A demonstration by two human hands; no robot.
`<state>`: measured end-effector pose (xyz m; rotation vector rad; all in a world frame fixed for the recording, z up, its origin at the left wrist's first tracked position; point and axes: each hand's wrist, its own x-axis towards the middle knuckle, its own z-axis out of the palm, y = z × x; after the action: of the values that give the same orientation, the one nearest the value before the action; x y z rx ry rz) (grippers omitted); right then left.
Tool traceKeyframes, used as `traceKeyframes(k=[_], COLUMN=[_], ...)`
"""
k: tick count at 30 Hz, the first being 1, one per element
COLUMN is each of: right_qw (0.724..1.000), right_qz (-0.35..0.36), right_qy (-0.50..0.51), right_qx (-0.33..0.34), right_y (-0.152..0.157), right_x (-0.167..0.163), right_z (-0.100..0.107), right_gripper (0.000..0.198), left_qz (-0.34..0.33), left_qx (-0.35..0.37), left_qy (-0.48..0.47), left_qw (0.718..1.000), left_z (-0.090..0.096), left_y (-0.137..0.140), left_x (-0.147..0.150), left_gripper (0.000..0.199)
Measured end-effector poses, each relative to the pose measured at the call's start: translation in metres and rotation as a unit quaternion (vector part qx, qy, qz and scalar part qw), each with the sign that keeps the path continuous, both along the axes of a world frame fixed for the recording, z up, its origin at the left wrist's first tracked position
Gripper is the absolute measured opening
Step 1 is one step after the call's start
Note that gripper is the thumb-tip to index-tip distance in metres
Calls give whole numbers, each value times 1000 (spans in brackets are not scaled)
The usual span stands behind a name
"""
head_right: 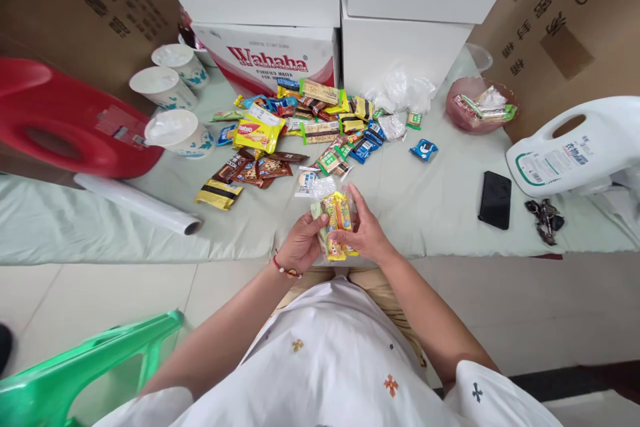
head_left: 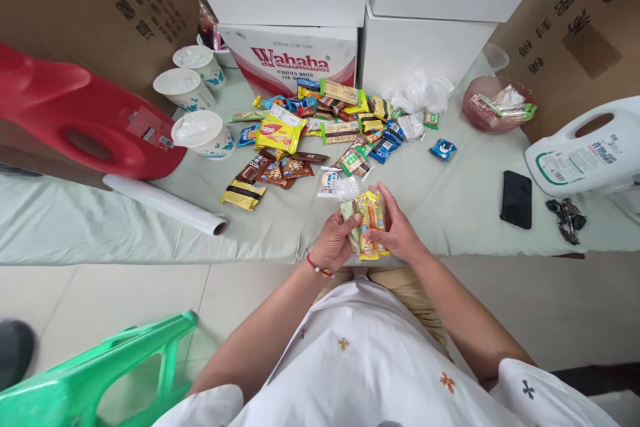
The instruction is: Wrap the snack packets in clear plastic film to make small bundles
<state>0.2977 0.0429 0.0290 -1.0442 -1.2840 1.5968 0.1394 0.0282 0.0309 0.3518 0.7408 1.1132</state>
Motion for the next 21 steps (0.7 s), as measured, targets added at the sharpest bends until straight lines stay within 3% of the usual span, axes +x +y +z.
traceKeyframes(k=[4, 7, 13, 18, 21], right_qw=[998, 995, 960, 949, 959], right_qz=[-3, -22, -77, -64, -72], right_qy=[-47, -94, -231, -273, -241], right_qx=[-29, -3, 139, 143, 129], right_y=[-5, -16, -28, -21, -20], right_x=[-3, -10, -20, -19, -19], right_z=[-11, -15, -11, -15, -16], right_gripper=[48, 43, 30, 29, 35], left_qz=[79, 115, 141, 148, 170], left_qx=[-3, 7, 53, 52, 39], left_qy=[33, 60, 140, 191, 204], left_qw=[996, 992, 979, 969, 963], left_z=[-9, -13, -3, 1, -4], left_y=[-1, 1, 1, 1, 1], left_x=[8, 11, 19, 23, 23], left_gripper=[52, 53, 51, 51, 49])
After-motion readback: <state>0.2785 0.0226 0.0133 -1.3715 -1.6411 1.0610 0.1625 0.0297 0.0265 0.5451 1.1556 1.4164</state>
